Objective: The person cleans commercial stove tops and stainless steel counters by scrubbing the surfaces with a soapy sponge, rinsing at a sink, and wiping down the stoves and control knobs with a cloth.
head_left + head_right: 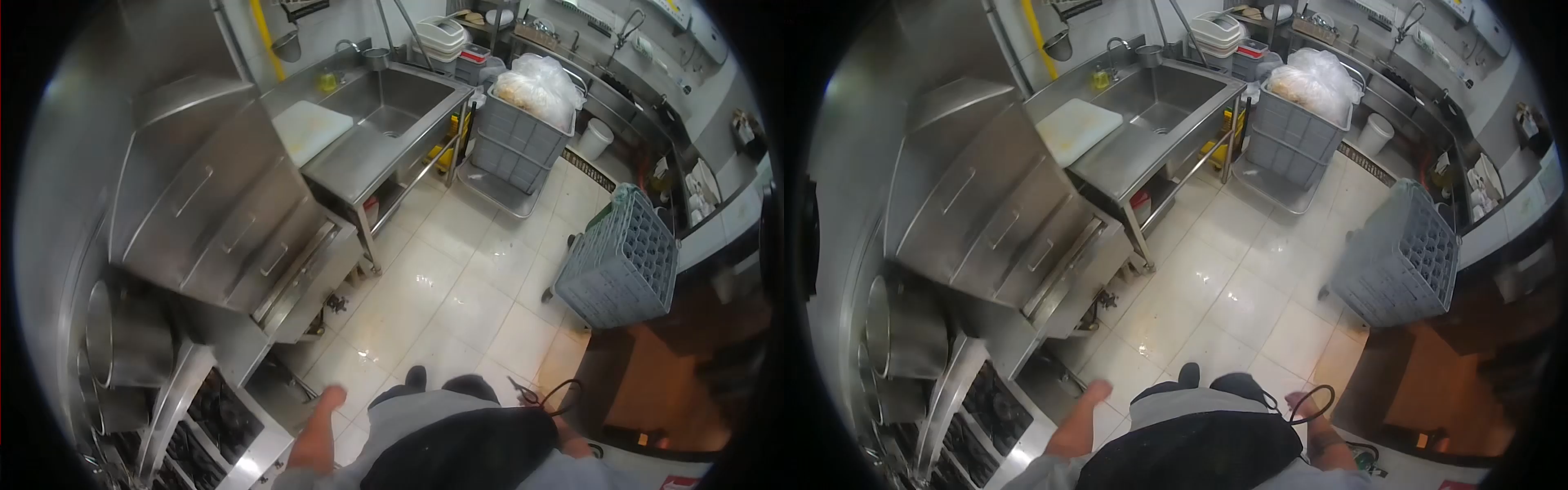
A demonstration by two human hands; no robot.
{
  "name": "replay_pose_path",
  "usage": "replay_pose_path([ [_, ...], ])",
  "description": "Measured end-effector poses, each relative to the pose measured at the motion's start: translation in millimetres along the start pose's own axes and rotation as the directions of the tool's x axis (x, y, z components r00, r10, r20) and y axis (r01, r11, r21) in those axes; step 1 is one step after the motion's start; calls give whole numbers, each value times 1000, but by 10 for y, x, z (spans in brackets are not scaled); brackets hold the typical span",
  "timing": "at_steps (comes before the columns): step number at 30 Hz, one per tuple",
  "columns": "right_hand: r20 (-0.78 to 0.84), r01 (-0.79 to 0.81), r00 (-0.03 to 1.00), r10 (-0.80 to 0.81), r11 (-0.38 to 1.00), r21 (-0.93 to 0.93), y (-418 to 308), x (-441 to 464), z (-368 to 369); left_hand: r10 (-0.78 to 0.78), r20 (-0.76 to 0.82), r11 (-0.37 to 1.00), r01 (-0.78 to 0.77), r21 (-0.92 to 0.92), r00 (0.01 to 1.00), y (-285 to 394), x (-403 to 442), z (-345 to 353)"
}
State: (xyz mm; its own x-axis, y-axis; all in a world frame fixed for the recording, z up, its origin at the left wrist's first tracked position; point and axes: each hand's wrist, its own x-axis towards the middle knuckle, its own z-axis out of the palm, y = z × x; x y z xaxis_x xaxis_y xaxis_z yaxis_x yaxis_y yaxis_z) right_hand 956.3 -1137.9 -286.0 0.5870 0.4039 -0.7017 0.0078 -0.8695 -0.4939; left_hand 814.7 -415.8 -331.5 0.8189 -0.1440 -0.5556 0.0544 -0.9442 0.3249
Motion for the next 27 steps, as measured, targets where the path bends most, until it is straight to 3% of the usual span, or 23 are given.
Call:
replay_pose_path([
  [1, -67, 75, 993, -93, 971, -228, 146, -100, 41, -138, -116, 990, 135, -31, 984, 185, 539, -627],
  [2, -134, 106, 974, -184, 886, -452, 334, -193, 101, -387, -196, 866, 282, -412, 901, 504, 891, -1366],
  [3, -86, -10, 996, -14, 961, -276, 266, -256, 44, -359, -222, 865, 234, -444, 906, 731, 1205, -2078],
  [5, -7, -236, 972, 236, 972, -10, 54, -106, -285, -310, -302, 787, 66, -613, 902, 1064, 1731, -3049],
  [8, 60, -303, 953, 299, 950, 80, -63, 502, -1041, -257, -323, 700, -55, -712, 911, 1342, 2477, -3840],
  [10, 75, -277, 960, 271, 957, 83, -136, 1044, -1679, -268, -318, 768, 2, -640, 910, 1211, 2665, -3686],
  [11, 73, -256, 965, 251, 964, 75, -177, 1345, -2024, -305, -256, 802, 102, -589, 917, 1111, 2683, -3518],
  [14, 14, -71, 997, 70, 997, 5, -121, 2546, -3226, -377, -184, 866, 275, -418, 908, 885, 2518, -2979],
  [16, -77, 183, 978, -192, 977, -111, -27, 3649, -4132, -154, -136, 983, 166, 83, 979, 600, 2305, -2476],
  [17, -129, 297, 933, -335, 924, -242, -331, 4109, -4761, -137, -14, 969, 137, 206, 990, 583, 2170, -2345],
  [18, -223, -70, 972, 79, 996, 49, -1279, 4095, -5379, -88, -2, 960, 85, 266, 996, 665, 1960, -2337],
  [19, -158, -170, 963, 218, 948, 268, -1958, 4238, -5932, -198, 224, 980, 200, 16, 954, 538, 1920, -2190],
  [20, -223, -59, 965, 139, 942, 331, -2467, 4386, -6344, -255, 361, 940, 318, -127, 897, 579, 1891, -2181],
  [22, -254, 80, 965, -66, 996, 45, -2861, 5112, -6962, -328, 544, 763, 556, -329, 772, 728, 2004, -2150],
  [24, -285, 250, 912, -294, 951, -182, -3466, 5465, -7432, -322, 657, 505, 711, -490, 681, 850, 2392, -2172],
  [25, -281, 244, 914, -294, 949, -199, -3851, 5527, -7622, -295, 688, 396, 740, -544, 663, 884, 2656, -2156],
  [26, -237, 290, 917, -322, 944, -160, -4225, 5564, -7776, -240, 678, 378, 710, -593, 694, 920, 2970, -2129],
  [27, -191, 342, 913, -361, 931, -126, -4614, 5642, -7998, -162, 642, 450, 635, -628, 749, 966, 3339, -2248],
])
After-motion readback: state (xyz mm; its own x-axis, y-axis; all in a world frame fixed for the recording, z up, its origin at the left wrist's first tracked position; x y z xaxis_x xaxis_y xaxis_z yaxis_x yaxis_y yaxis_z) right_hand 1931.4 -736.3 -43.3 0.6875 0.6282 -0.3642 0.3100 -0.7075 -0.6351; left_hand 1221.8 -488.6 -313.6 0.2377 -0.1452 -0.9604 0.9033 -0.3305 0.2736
